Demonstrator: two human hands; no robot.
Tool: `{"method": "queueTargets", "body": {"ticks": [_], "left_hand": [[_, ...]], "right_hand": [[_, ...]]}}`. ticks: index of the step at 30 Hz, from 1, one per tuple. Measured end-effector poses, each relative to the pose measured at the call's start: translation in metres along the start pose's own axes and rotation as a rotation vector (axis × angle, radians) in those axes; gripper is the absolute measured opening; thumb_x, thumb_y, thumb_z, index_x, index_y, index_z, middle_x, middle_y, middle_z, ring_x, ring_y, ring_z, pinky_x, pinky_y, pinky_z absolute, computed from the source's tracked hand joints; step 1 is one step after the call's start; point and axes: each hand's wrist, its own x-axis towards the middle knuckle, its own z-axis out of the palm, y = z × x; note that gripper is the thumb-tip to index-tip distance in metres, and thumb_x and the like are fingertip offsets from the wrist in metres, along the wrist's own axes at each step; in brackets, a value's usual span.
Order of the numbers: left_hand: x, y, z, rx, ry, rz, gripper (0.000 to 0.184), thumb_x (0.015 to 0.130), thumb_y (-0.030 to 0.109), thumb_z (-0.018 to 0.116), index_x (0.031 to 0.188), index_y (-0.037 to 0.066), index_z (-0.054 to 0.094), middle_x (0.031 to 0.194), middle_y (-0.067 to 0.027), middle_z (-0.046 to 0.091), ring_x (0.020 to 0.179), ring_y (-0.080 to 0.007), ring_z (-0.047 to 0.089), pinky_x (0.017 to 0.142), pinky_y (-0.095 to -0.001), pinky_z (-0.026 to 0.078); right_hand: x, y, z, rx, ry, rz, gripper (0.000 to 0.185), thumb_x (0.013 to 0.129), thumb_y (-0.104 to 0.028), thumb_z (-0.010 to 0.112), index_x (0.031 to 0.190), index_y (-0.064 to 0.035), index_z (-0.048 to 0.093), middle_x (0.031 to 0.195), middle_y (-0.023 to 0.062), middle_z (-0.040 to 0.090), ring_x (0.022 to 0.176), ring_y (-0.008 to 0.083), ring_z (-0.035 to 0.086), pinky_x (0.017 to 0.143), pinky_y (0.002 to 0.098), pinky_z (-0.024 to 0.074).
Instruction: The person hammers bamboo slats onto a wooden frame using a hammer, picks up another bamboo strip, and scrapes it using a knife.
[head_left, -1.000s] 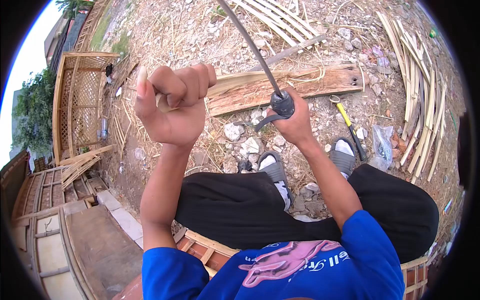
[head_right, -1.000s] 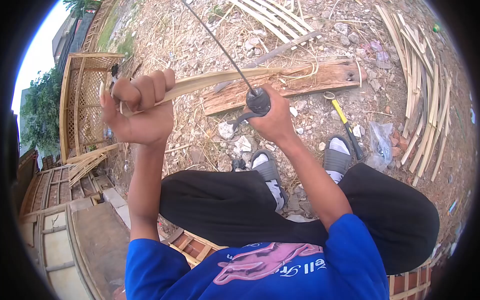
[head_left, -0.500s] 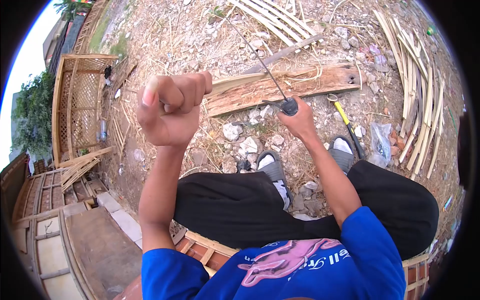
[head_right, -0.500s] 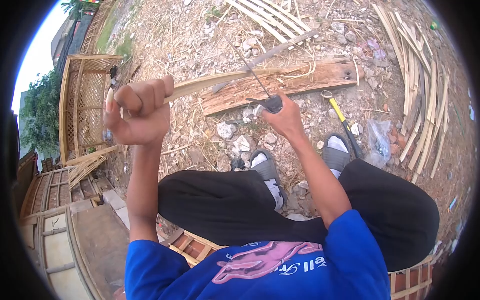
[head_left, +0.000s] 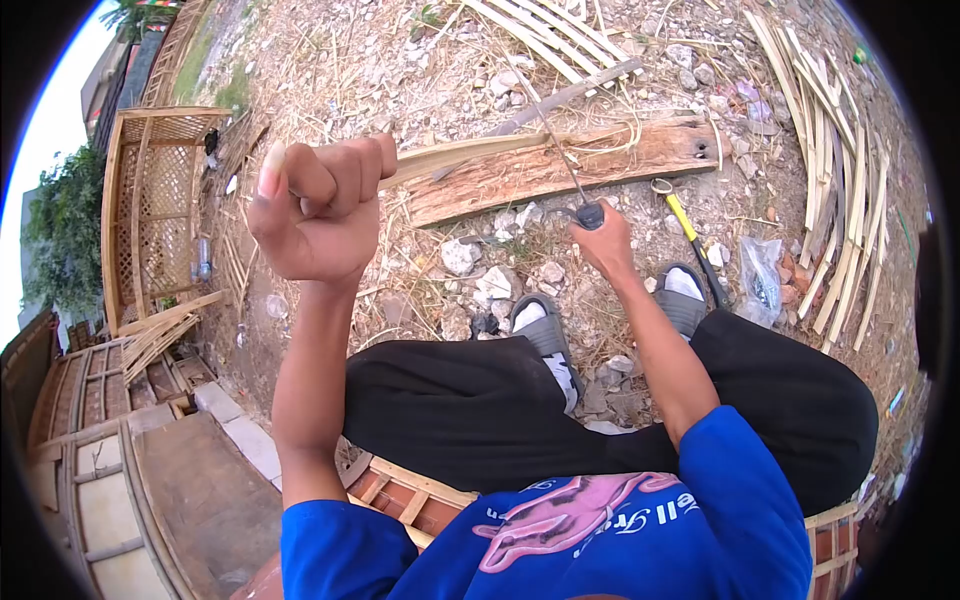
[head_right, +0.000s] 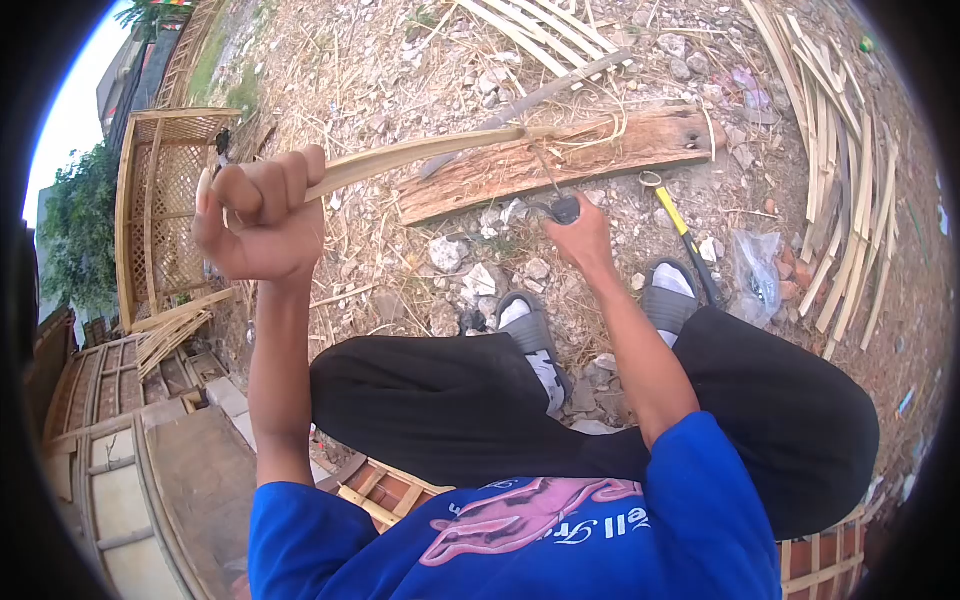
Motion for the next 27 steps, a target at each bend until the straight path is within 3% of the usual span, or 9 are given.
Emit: {"method": "queueTargets", "body": {"ticks": [2, 5, 10, 14, 17, 22, 25, 27], "left_hand": [[0.000, -0.002, 0.002, -0.050, -0.039, -0.014, 0.042, 0.098, 0.038, 0.035, 0.065, 0.014, 0.029, 0.050, 0.0038, 0.019, 0.048, -0.0117, 0.017, 0.053, -0.0329, 0.022], [0.010, -0.003, 0.011, -0.003, -0.095, -0.021, 0.041, 0.098, 0.037, 0.035, 0.065, 0.014, 0.028, 0.051, 0.0039, 0.019, 0.048, -0.0115, 0.016, 0.053, -0.0330, 0.022], [0.015, -0.003, 0.002, -0.041, -0.097, -0.046, 0.040, 0.095, 0.039, 0.035, 0.065, 0.014, 0.027, 0.051, 0.0039, 0.019, 0.048, -0.0117, 0.015, 0.055, -0.0337, 0.022], [0.012, 0.001, -0.003, -0.059, -0.116, -0.061, 0.041, 0.093, 0.040, 0.038, 0.063, 0.014, 0.028, 0.049, 0.0037, 0.018, 0.046, -0.0115, 0.017, 0.053, -0.0327, 0.021], [0.018, 0.002, -0.003, -0.048, -0.185, -0.085, 0.042, 0.092, 0.041, 0.039, 0.062, 0.014, 0.029, 0.048, 0.0038, 0.019, 0.045, -0.0116, 0.017, 0.051, -0.0318, 0.020], [0.024, -0.002, -0.002, -0.046, -0.237, -0.087, 0.044, 0.091, 0.043, 0.041, 0.061, 0.014, 0.028, 0.047, 0.0038, 0.020, 0.044, -0.0118, 0.017, 0.050, -0.0319, 0.020], [0.021, -0.001, -0.002, -0.051, -0.222, -0.098, 0.045, 0.092, 0.043, 0.041, 0.060, 0.014, 0.028, 0.047, 0.0037, 0.019, 0.044, -0.0120, 0.017, 0.050, -0.0323, 0.020], [0.019, -0.001, -0.002, -0.081, -0.192, -0.076, 0.045, 0.092, 0.042, 0.041, 0.060, 0.014, 0.028, 0.047, 0.0037, 0.019, 0.043, -0.0121, 0.017, 0.049, -0.0326, 0.020]], "right_hand": [[-0.001, 0.024, -0.010, -0.123, 0.066, 0.019, 0.029, 0.065, -0.018, 0.076, 0.085, -0.0022, 0.063, 0.074, 0.0117, 0.067, 0.068, 0.0259, 0.064, 0.068, 0.0369, 0.0501], [-0.005, 0.009, -0.005, -0.085, 0.009, 0.004, 0.037, 0.066, -0.022, 0.077, 0.093, -0.0014, 0.062, 0.081, 0.0136, 0.070, 0.077, 0.0290, 0.068, 0.073, 0.0385, 0.0518], [-0.007, -0.032, -0.003, 0.123, -0.060, -0.188, 0.037, 0.066, -0.020, 0.075, 0.096, -0.0019, 0.062, 0.080, 0.0127, 0.069, 0.072, 0.0216, 0.067, 0.069, 0.0319, 0.0505], [0.007, 0.019, -0.005, 0.002, -0.025, 0.042, 0.033, 0.067, -0.022, 0.074, 0.090, -0.0005, 0.064, 0.080, 0.0138, 0.069, 0.071, 0.0264, 0.067, 0.070, 0.0361, 0.0509], [0.006, 0.044, -0.015, -0.096, -0.017, 0.075, 0.034, 0.066, -0.023, 0.074, 0.089, 0.0002, 0.064, 0.081, 0.0153, 0.069, 0.074, 0.0286, 0.067, 0.073, 0.0379, 0.0510], [0.002, -0.013, -0.021, -0.065, -0.037, -0.068, 0.043, 0.066, -0.025, 0.074, 0.100, -0.0010, 0.061, 0.080, 0.0157, 0.068, 0.075, 0.0303, 0.067, 0.072, 0.0385, 0.0512], [0.009, -0.018, -0.012, -0.050, -0.020, -0.157, 0.041, 0.067, -0.025, 0.074, 0.098, -0.0018, 0.062, 0.082, 0.0158, 0.069, 0.076, 0.0302, 0.068, 0.071, 0.0376, 0.0517], [0.014, 0.014, -0.008, -0.090, -0.022, -0.031, 0.042, 0.066, -0.025, 0.075, 0.100, -0.0030, 0.062, 0.086, 0.0171, 0.070, 0.083, 0.0320, 0.068, 0.075, 0.0390, 0.0523]]}}
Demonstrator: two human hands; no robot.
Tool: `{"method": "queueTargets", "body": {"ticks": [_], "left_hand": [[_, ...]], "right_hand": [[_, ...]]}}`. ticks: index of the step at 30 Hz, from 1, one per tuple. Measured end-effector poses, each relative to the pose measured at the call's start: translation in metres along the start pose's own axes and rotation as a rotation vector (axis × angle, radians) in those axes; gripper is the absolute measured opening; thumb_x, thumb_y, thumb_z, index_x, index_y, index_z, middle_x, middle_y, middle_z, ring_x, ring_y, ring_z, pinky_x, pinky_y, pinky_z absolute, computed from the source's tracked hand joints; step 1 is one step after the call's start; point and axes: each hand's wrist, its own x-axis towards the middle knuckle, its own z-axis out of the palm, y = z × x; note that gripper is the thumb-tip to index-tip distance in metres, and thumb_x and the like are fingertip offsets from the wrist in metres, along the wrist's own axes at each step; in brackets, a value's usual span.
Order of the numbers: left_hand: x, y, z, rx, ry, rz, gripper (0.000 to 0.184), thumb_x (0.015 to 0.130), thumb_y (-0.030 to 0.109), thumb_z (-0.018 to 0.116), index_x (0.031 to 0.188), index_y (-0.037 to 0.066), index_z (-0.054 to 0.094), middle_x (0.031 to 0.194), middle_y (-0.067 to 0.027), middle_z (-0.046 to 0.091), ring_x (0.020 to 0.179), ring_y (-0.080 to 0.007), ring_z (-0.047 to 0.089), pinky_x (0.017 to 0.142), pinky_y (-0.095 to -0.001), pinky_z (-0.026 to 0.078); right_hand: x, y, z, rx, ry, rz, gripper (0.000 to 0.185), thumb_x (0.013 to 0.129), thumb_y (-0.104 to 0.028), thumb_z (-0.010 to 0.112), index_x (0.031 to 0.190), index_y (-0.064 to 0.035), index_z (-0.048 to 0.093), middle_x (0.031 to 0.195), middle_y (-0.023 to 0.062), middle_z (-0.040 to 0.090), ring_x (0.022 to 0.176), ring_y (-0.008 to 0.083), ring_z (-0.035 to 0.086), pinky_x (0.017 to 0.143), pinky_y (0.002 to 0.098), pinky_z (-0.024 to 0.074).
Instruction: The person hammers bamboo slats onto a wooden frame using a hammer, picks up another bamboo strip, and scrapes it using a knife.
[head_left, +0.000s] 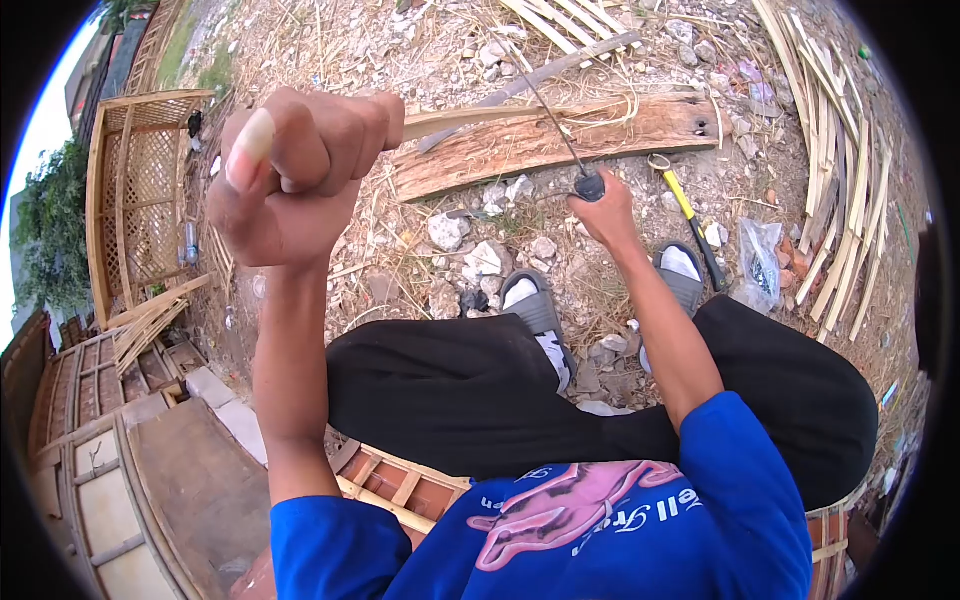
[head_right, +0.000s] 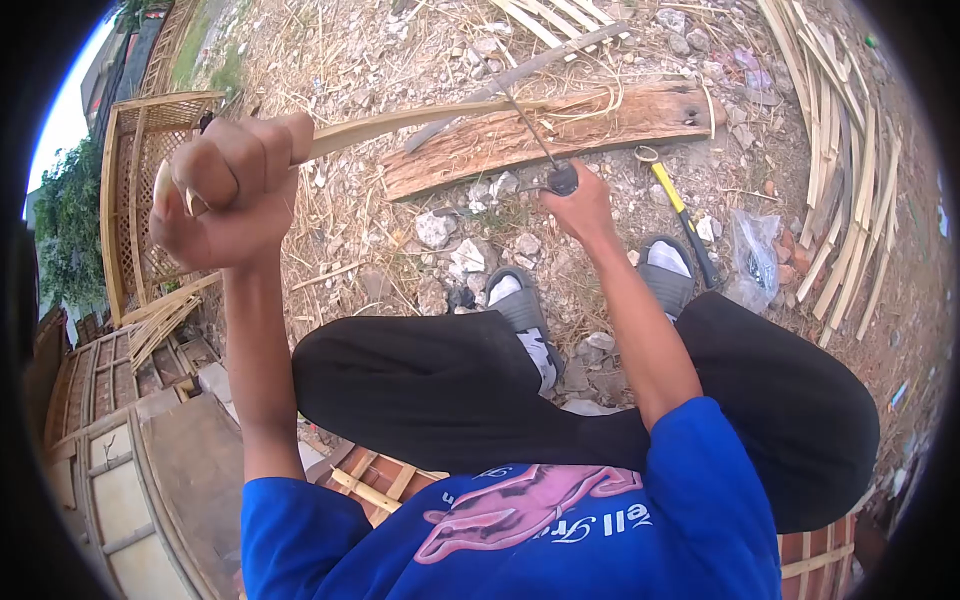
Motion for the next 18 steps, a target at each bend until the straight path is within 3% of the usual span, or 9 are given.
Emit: {"method": "queueTargets", "body": {"ticks": [2, 5, 8, 14, 18], "left_hand": [[0.001, 0.002, 0.003, 0.022, -0.012, -0.014, 0.044, 0.093, 0.040, 0.040, 0.060, 0.013, 0.029, 0.047, 0.0039, 0.018, 0.043, -0.0121, 0.017, 0.049, -0.0326, 0.020], [0.008, 0.002, 0.003, 0.057, -0.060, -0.017, 0.041, 0.093, 0.038, 0.040, 0.062, 0.013, 0.031, 0.048, 0.0040, 0.019, 0.043, -0.0119, 0.017, 0.049, -0.0321, 0.020], [0.005, -0.004, -0.002, -0.002, -0.065, 0.021, 0.038, 0.095, 0.037, 0.038, 0.066, 0.012, 0.034, 0.049, 0.0042, 0.017, 0.044, -0.0117, 0.016, 0.051, -0.0319, 0.021], [0.006, -0.003, -0.002, 0.052, -0.081, 0.027, 0.040, 0.097, 0.034, 0.033, 0.064, 0.013, 0.024, 0.050, 0.0038, 0.014, 0.046, -0.0117, 0.014, 0.052, -0.0332, 0.022], [0.006, -0.003, -0.008, 0.084, 0.101, 0.023, 0.040, 0.096, 0.033, 0.033, 0.063, 0.014, 0.022, 0.050, 0.0032, 0.014, 0.048, -0.0121, 0.013, 0.053, -0.0335, 0.022]], "right_hand": [[0.000, 0.049, -0.001, -0.072, -0.028, 0.160, 0.044, 0.066, -0.026, 0.075, 0.102, -0.0035, 0.063, 0.088, 0.0184, 0.070, 0.086, 0.0337, 0.068, 0.078, 0.0400, 0.0523], [-0.011, 0.069, 0.000, -0.184, 0.046, 0.188, 0.047, 0.067, -0.027, 0.074, 0.106, -0.0045, 0.064, 0.093, 0.0196, 0.069, 0.091, 0.0359, 0.067, 0.082, 0.0405, 0.0518], [-0.016, 0.050, 0.001, -0.149, -0.009, 0.231, 0.049, 0.068, -0.029, 0.073, 0.109, -0.0048, 0.063, 0.096, 0.0199, 0.069, 0.093, 0.0372, 0.066, 0.083, 0.0403, 0.0516], [-0.027, 0.042, -0.004, -0.040, -0.010, 0.296, 0.036, 0.069, -0.027, 0.072, 0.095, -0.0019, 0.067, 0.087, 0.0178, 0.070, 0.082, 0.0320, 0.067, 0.076, 0.0400, 0.0509], [-0.026, 0.069, -0.013, -0.071, -0.002, 0.308, 0.032, 0.069, -0.028, 0.073, 0.089, -0.0025, 0.069, 0.084, 0.0151, 0.070, 0.081, 0.0294, 0.068, 0.076, 0.0386, 0.0510]]}}
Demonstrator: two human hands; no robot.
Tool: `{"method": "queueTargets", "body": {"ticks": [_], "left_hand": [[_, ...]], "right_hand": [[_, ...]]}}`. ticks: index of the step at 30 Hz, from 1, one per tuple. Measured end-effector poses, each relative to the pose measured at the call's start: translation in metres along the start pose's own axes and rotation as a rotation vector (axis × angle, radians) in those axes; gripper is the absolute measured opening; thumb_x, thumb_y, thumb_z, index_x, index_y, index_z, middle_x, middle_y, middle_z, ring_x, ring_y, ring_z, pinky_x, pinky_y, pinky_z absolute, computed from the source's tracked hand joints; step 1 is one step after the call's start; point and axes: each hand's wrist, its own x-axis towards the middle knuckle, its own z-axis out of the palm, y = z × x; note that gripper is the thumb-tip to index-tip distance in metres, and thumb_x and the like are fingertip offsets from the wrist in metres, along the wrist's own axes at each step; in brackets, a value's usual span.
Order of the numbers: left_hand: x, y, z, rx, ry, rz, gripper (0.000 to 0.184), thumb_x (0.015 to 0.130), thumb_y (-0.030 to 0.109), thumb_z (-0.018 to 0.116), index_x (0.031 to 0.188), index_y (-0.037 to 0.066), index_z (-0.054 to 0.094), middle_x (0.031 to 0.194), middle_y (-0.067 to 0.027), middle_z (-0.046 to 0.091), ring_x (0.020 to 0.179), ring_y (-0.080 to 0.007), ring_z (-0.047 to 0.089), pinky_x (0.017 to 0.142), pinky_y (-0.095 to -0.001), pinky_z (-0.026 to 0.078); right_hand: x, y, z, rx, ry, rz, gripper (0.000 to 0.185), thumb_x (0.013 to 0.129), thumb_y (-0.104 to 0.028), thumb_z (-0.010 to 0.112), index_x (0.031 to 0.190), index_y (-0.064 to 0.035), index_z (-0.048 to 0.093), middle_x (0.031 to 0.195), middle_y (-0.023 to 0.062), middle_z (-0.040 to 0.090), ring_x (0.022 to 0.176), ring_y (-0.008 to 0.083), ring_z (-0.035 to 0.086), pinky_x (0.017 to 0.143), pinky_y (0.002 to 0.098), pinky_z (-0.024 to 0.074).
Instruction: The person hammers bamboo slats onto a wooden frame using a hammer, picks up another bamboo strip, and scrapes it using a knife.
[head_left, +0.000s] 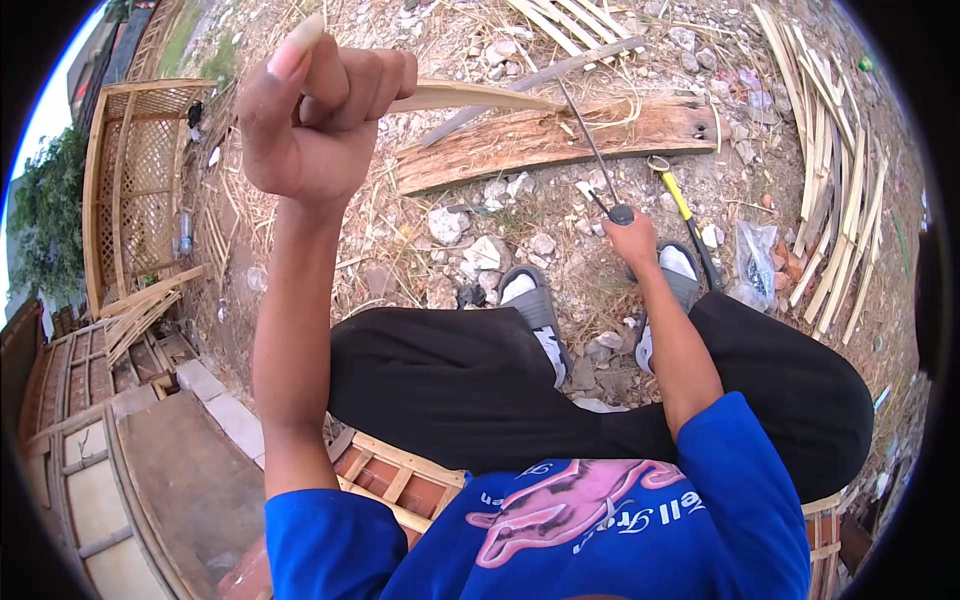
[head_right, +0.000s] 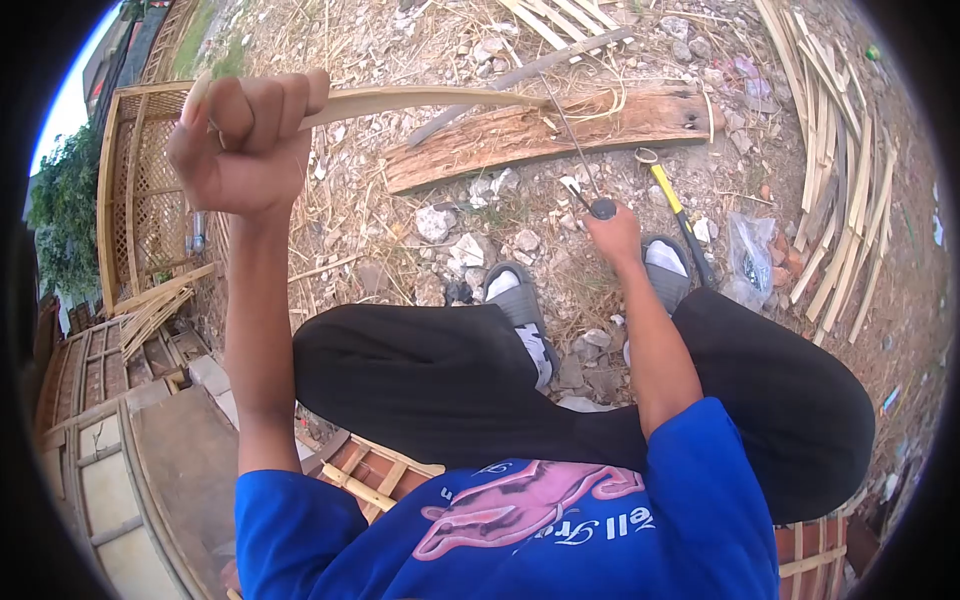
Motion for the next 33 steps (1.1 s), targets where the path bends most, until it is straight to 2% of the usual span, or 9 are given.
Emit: {"method": "queueTargets", "body": {"ticks": [3, 6, 9, 11, 16, 20, 24, 29, 33], "left_hand": [[-0.003, 0.002, 0.001, 0.088, 0.332, -0.042, 0.040, 0.093, 0.036, 0.036, 0.062, 0.016, 0.021, 0.051, 0.0026, 0.017, 0.052, -0.0128, 0.014, 0.058, -0.0335, 0.024], [0.000, -0.003, 0.008, 0.184, 0.789, 0.016, 0.038, 0.092, 0.036, 0.036, 0.063, 0.015, 0.022, 0.053, 0.0023, 0.020, 0.054, -0.0125, 0.017, 0.062, -0.0319, 0.027], [-0.003, -0.007, 0.004, -0.002, 0.840, 0.110, 0.028, 0.087, 0.036, 0.036, 0.071, 0.014, 0.029, 0.061, -0.0004, 0.032, 0.058, -0.0127, 0.027, 0.066, -0.0310, 0.030], [-0.006, -0.009, 0.005, -0.068, 0.803, 0.142, 0.023, 0.082, 0.036, 0.037, 0.078, 0.014, 0.033, 0.068, -0.0021, 0.037, 0.062, -0.0133, 0.034, 0.068, -0.0315, 0.032], [-0.008, -0.011, 0.006, -0.031, 0.743, 0.123, 0.023, 0.087, 0.034, 0.033, 0.079, 0.012, 0.034, 0.068, -0.0019, 0.039, 0.063, -0.0121, 0.034, 0.066, -0.0289, 0.034], [-0.010, -0.010, 0.004, 0.071, 0.744, 0.103, 0.021, 0.081, 0.034, 0.038, 0.077, 0.015, 0.031, 0.067, -0.0021, 0.034, 0.065, -0.0145, 0.034, 0.067, -0.0309, 0.031], [-0.013, -0.010, 0.003, 0.087, 0.765, 0.116, 0.020, 0.081, 0.033, 0.037, 0.077, 0.015, 0.030, 0.067, -0.0023, 0.033, 0.065, -0.0146, 0.033, 0.066, -0.0310, 0.031], [-0.008, -0.013, 0.003, 0.089, 0.712, 0.129, 0.020, 0.081, 0.033, 0.036, 0.078, 0.014, 0.031, 0.067, -0.0024, 0.033, 0.065, -0.0147, 0.033, 0.066, -0.0311, 0.031], [-0.007, -0.014, 0.004, 0.055, 0.687, 0.142, 0.021, 0.086, 0.031, 0.034, 0.079, 0.012, 0.032, 0.067, -0.0024, 0.037, 0.063, -0.0114, 0.033, 0.063, -0.0275, 0.033]], "right_hand": [[-0.002, -0.005, 0.000, 0.004, 0.026, -0.003, 0.034, 0.069, -0.028, 0.073, 0.091, -0.0025, 0.069, 0.085, 0.0150, 0.070, 0.082, 0.0298, 0.068, 0.077, 0.0385, 0.0512], [-0.016, -0.023, 0.010, 0.041, 0.052, 0.008, 0.038, 0.069, -0.028, 0.074, 0.097, -0.0019, 0.069, 0.089, 0.0166, 0.070, 0.084, 0.0303, 0.068, 0.078, 0.0385, 0.0512], [-0.019, -0.047, 0.020, 0.126, 0.012, -0.008, 0.049, 0.068, -0.026, 0.075, 0.108, 0.0006, 0.065, 0.092, 0.0195, 0.069, 0.087, 0.0295, 0.068, 0.079, 0.0382, 0.0512], [-0.019, -0.061, 0.029, 0.128, 0.030, -0.131, 0.047, 0.068, -0.025, 0.076, 0.105, 0.0013, 0.064, 0.091, 0.0193, 0.069, 0.086, 0.0289, 0.068, 0.078, 0.0379, 0.0513], [-0.043, -0.118, 0.020, 0.208, -0.013, -0.361, 0.036, 0.068, -0.021, 0.077, 0.092, 0.0001, 0.061, 0.082, 0.0162, 0.069, 0.077, 0.0292, 0.068, 0.072, 0.0377, 0.0514], [-0.020, -0.079, 0.033, 0.120, -0.006, -0.271, 0.034, 0.068, -0.021, 0.075, 0.092, -0.0013, 0.062, 0.081, 0.0157, 0.069, 0.076, 0.0284, 0.068, 0.071, 0.0379, 0.0516], [-0.023, -0.043, 0.020, 0.068, -0.014, -0.089, 0.033, 0.067, -0.024, 0.074, 0.089, -0.0010, 0.064, 0.080, 0.0157, 0.069, 0.076, 0.0298, 0.067, 0.072, 0.0385, 0.0514], [-0.031, -0.074, 0.018, 0.062, 0.001, -0.191, 0.035, 0.068, -0.026, 0.074, 0.090, -0.0019, 0.062, 0.081, 0.0182, 0.068, 0.077, 0.0346, 0.066, 0.072, 0.0415, 0.0509], [-0.034, -0.097, 0.017, 0.110, 0.007, -0.335, 0.032, 0.068, -0.024, 0.073, 0.088, -0.0016, 0.062, 0.082, 0.0181, 0.069, 0.078, 0.0339, 0.067, 0.071, 0.0413, 0.0510]]}}
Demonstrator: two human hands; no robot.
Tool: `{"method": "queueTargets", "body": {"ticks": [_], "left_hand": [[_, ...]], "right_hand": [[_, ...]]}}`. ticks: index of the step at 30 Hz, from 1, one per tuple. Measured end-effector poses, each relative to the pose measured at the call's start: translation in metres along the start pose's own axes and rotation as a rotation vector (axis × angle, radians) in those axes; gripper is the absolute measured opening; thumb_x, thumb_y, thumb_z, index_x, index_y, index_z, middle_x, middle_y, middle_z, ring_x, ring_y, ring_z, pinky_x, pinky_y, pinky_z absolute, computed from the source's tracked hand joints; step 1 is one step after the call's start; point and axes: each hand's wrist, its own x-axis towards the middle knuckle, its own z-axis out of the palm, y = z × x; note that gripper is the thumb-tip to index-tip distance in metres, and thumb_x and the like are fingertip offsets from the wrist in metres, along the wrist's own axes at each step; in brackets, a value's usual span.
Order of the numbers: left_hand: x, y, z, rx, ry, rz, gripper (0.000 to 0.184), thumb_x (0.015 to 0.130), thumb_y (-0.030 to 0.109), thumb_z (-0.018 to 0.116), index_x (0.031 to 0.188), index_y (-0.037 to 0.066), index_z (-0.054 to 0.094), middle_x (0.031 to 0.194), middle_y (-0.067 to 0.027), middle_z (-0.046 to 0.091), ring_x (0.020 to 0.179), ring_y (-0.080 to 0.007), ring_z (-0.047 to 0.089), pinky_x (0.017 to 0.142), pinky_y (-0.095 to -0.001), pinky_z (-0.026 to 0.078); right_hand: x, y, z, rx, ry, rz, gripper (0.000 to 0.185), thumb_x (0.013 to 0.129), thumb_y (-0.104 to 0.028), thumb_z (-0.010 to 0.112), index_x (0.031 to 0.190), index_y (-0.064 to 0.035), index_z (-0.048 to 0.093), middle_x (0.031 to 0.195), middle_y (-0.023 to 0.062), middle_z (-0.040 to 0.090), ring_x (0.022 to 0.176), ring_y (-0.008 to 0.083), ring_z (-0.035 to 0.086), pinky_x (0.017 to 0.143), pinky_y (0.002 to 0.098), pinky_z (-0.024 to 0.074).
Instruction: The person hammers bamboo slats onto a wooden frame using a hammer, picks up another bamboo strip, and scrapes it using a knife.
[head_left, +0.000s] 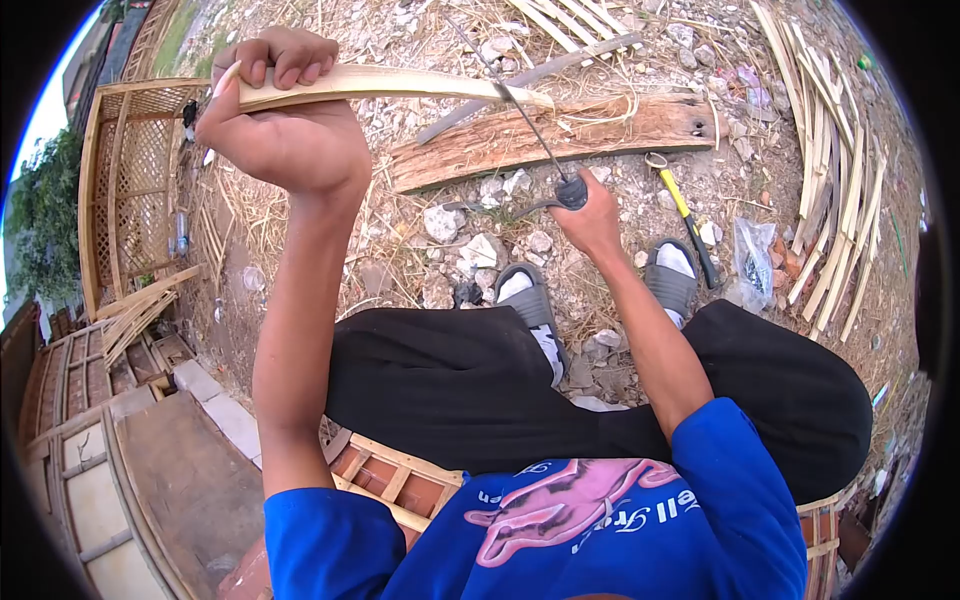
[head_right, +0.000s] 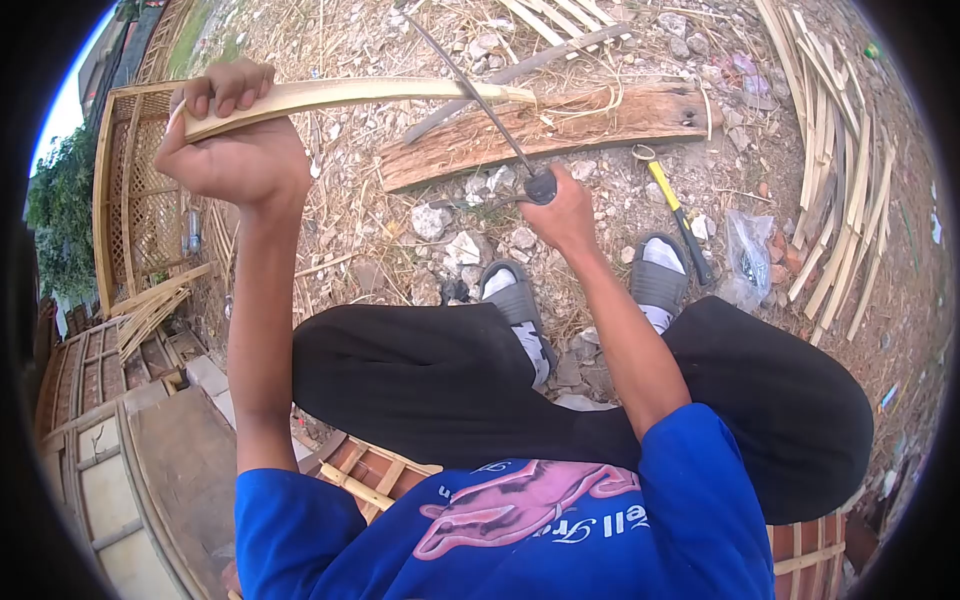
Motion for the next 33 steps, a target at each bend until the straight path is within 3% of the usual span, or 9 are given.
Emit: {"method": "queueTargets", "body": {"ticks": [3, 4, 8, 11, 15, 23, 28, 31, 33], "left_hand": [[-0.001, 0.001, -0.002, -0.076, 0.013, -0.023, 0.019, 0.086, 0.030, 0.034, 0.078, 0.013, 0.032, 0.066, -0.0022, 0.036, 0.063, -0.0112, 0.033, 0.063, -0.0274, 0.033], [0.000, 0.000, -0.002, -0.050, -0.005, -0.001, 0.017, 0.085, 0.028, 0.034, 0.078, 0.012, 0.031, 0.065, -0.0022, 0.034, 0.063, -0.0112, 0.033, 0.062, -0.0275, 0.032], [-0.003, -0.002, -0.002, -0.032, -0.115, 0.023, 0.017, 0.085, 0.028, 0.036, 0.080, 0.012, 0.031, 0.066, -0.0027, 0.035, 0.064, -0.0116, 0.033, 0.064, -0.0288, 0.033], [-0.004, -0.001, 0.007, -0.013, -0.043, 0.005, 0.017, 0.086, 0.029, 0.034, 0.081, 0.012, 0.033, 0.067, -0.0033, 0.037, 0.064, -0.0122, 0.034, 0.067, -0.0295, 0.034], [-0.003, -0.007, 0.009, -0.071, -0.013, 0.067, 0.028, 0.100, 0.036, 0.036, 0.086, 0.011, 0.035, 0.070, -0.0057, 0.044, 0.067, -0.0166, 0.042, 0.072, -0.0344, 0.040], [-0.005, 0.002, -0.009, -0.064, -0.203, -0.008, 0.031, 0.103, 0.039, 0.038, 0.092, 0.010, 0.040, 0.071, -0.0075, 0.049, 0.069, -0.0192, 0.046, 0.069, -0.0362, 0.042], [-0.001, 0.000, -0.018, -0.133, -0.236, -0.018, 0.031, 0.103, 0.039, 0.037, 0.092, 0.010, 0.041, 0.073, -0.0070, 0.049, 0.071, -0.0189, 0.046, 0.068, -0.0354, 0.041], [-0.006, -0.002, -0.013, -0.138, -0.291, -0.018, 0.034, 0.103, 0.041, 0.037, 0.092, 0.010, 0.041, 0.075, -0.0074, 0.049, 0.072, -0.0184, 0.046, 0.069, -0.0354, 0.041], [-0.006, -0.003, -0.005, -0.104, -0.341, 0.012, 0.035, 0.103, 0.042, 0.037, 0.092, 0.010, 0.041, 0.076, -0.0077, 0.049, 0.072, -0.0182, 0.046, 0.069, -0.0354, 0.041]], "right_hand": [[0.000, 0.052, 0.008, -0.033, 0.027, 0.150, 0.033, 0.068, -0.022, 0.073, 0.092, -0.0012, 0.065, 0.081, 0.0145, 0.069, 0.073, 0.0277, 0.067, 0.070, 0.0372, 0.0512], [-0.004, 0.059, 0.000, -0.082, 0.020, 0.313, 0.031, 0.068, -0.023, 0.071, 0.091, -0.0024, 0.066, 0.082, 0.0145, 0.070, 0.074, 0.0283, 0.067, 0.071, 0.0382, 0.0512], [-0.006, 0.100, -0.006, -0.143, 0.000, 0.303, 0.032, 0.068, -0.023, 0.072, 0.093, -0.0033, 0.067, 0.084, 0.0154, 0.070, 0.077, 0.0287, 0.067, 0.074, 0.0382, 0.0511], [-0.006, 0.073, -0.004, -0.096, 0.005, 0.285, 0.041, 0.068, -0.030, 0.071, 0.098, -0.0016, 0.066, 0.092, 0.0198, 0.069, 0.088, 0.0362, 0.067, 0.081, 0.0410, 0.0512], [-0.005, 0.044, 0.004, 0.006, 0.023, 0.137, 0.037, 0.067, -0.023, 0.075, 0.094, -0.0011, 0.063, 0.084, 0.0166, 0.068, 0.080, 0.0319, 0.066, 0.076, 0.0394, 0.0508], [0.000, -0.019, 0.005, 0.162, -0.021, -0.024, 0.038, 0.066, -0.017, 0.077, 0.095, 0.0007, 0.062, 0.083, 0.0131, 0.069, 0.076, 0.0234, 0.067, 0.072, 0.0346, 0.0511], [0.005, 0.055, 0.010, 0.024, 0.013, 0.138, 0.040, 0.067, -0.026, 0.073, 0.096, -0.0005, 0.064, 0.084, 0.0172, 0.069, 0.079, 0.0295, 0.068, 0.074, 0.0374, 0.0512], [-0.002, 0.072, -0.006, -0.070, 0.008, 0.226, 0.032, 0.069, -0.025, 0.073, 0.089, -0.0009, 0.065, 0.075, 0.0127, 0.067, 0.069, 0.0221, 0.063, 0.068, 0.0344, 0.0498], [-0.002, 0.071, -0.012, -0.108, 0.002, 0.259, 0.036, 0.068, -0.026, 0.072, 0.094, -0.0011, 0.066, 0.081, 0.0160, 0.068, 0.076, 0.0278, 0.065, 0.073, 0.0371, 0.0505]]}}
